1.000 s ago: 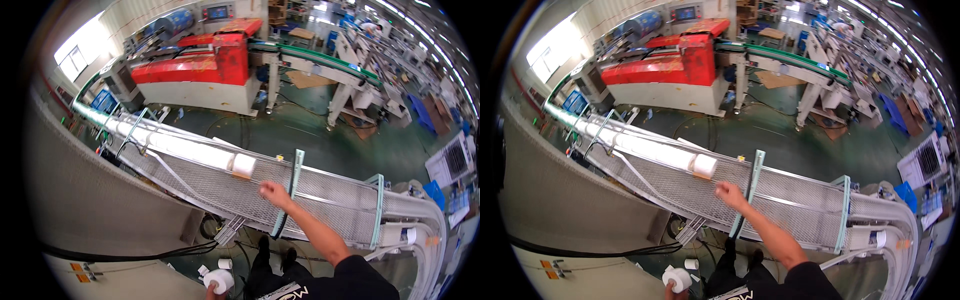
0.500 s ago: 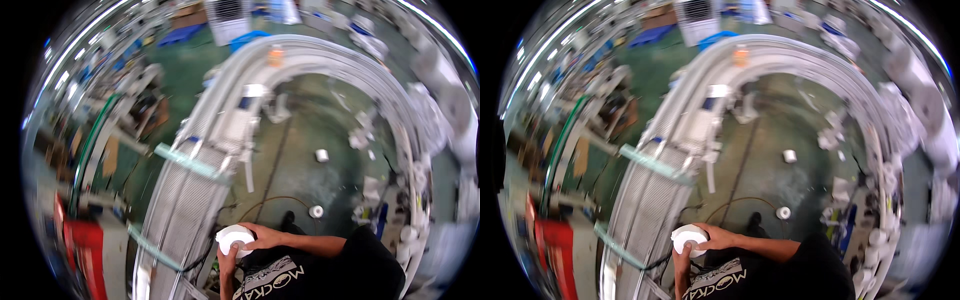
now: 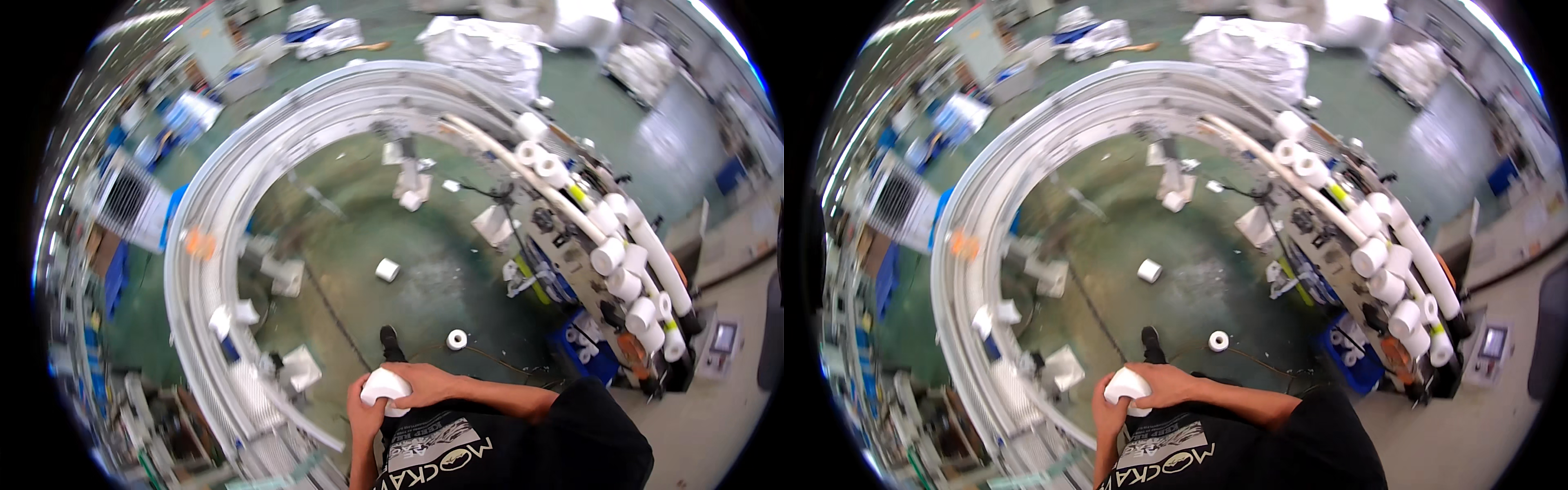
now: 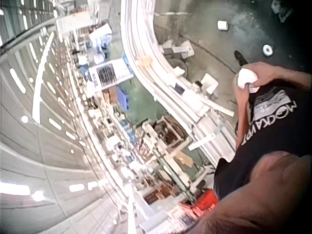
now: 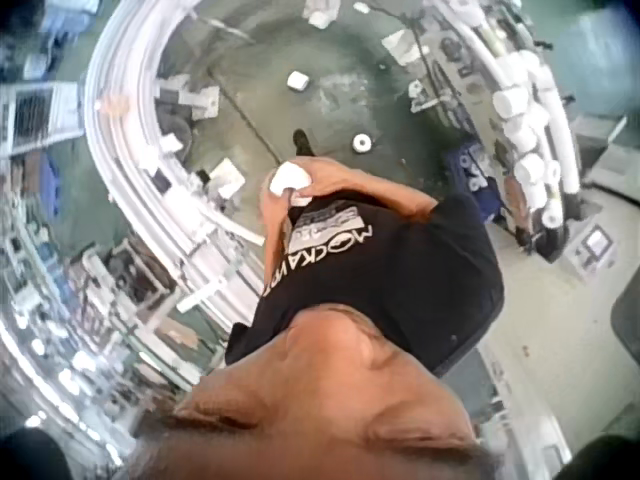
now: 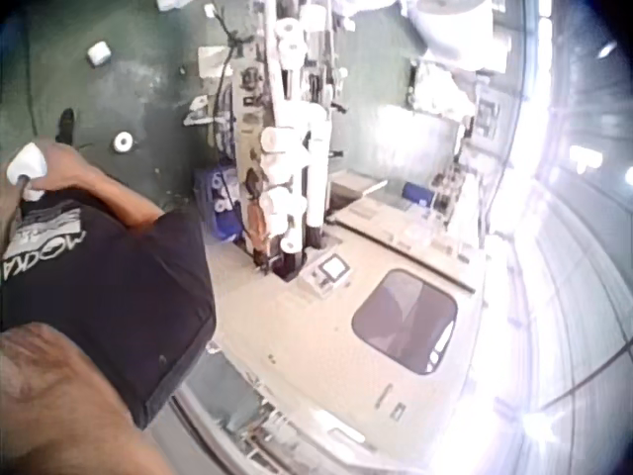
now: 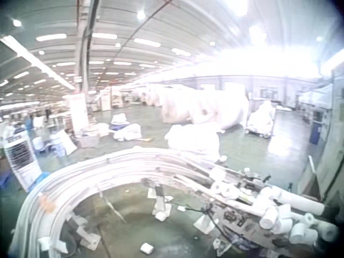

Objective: The person sorts and aligns white paper rolls on a circular industrial conveyor belt by hand.

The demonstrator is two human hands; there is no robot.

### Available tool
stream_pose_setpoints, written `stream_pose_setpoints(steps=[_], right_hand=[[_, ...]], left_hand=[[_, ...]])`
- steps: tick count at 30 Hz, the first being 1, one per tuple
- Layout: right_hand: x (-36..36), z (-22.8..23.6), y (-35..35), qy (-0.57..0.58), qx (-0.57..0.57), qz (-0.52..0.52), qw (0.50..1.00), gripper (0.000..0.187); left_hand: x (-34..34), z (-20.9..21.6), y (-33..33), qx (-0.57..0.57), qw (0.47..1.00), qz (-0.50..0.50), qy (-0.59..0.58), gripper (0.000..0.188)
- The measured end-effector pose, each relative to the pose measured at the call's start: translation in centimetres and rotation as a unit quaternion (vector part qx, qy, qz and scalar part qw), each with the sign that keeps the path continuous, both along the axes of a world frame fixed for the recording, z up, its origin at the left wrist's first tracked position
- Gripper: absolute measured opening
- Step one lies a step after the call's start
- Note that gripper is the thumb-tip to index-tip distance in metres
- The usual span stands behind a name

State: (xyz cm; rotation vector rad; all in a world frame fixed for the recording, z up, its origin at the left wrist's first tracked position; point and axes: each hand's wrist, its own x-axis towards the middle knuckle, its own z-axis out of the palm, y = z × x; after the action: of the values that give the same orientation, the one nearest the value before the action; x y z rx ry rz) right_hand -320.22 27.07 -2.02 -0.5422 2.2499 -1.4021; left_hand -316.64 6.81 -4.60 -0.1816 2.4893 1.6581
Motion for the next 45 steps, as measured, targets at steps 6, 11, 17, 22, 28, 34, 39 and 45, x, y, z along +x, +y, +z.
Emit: stream_pose_setpoints(steps=[6,11,17,22,28,34,39,45], right_hand=[[-11.1,0.0,6.2,-0.078,0.024,-0.126,0.989,0.078],[-15.7,-1.4,11.8,-0.101,-0.040,-0.297,0.949,0.074],[-18.3,-4.3,20.5,-0.140,-0.282,-0.431,0.845,0.067],[-20.8,-6.2,39.6,0.001,-0.171,-0.701,0.692,0.052],[-29.2,-10.4,57.3,0.038,0.193,-0.749,0.633,0.084],[-36.1,-10.4,60.8,-0.131,0.339,-0.672,0.645,0.077],[-31.6,-13.0,62.9,-0.048,0.245,-0.773,0.583,0.059],[-29.3,-7.5,63.9,0.021,-0.203,-0.894,0.399,0.039]], left_hand=[[-17.0,0.4,6.5,0.018,0.978,-0.190,-0.084,0.047],[-28.3,-2.1,13.0,0.023,0.927,-0.365,-0.080,0.047],[-39.8,-3.8,24.0,0.053,0.870,-0.479,-0.106,0.042],[-52.4,-5.5,36.4,0.101,0.879,-0.428,-0.182,0.030],[-68.2,-6.1,60.1,0.119,0.860,-0.481,-0.121,0.027],[-75.5,-9.7,78.4,0.002,0.816,-0.528,-0.234,0.028],[-75.0,-10.8,83.5,0.053,0.748,-0.591,-0.297,0.029],[-82.5,-9.4,86.8,0.184,0.783,-0.535,-0.259,0.038]])
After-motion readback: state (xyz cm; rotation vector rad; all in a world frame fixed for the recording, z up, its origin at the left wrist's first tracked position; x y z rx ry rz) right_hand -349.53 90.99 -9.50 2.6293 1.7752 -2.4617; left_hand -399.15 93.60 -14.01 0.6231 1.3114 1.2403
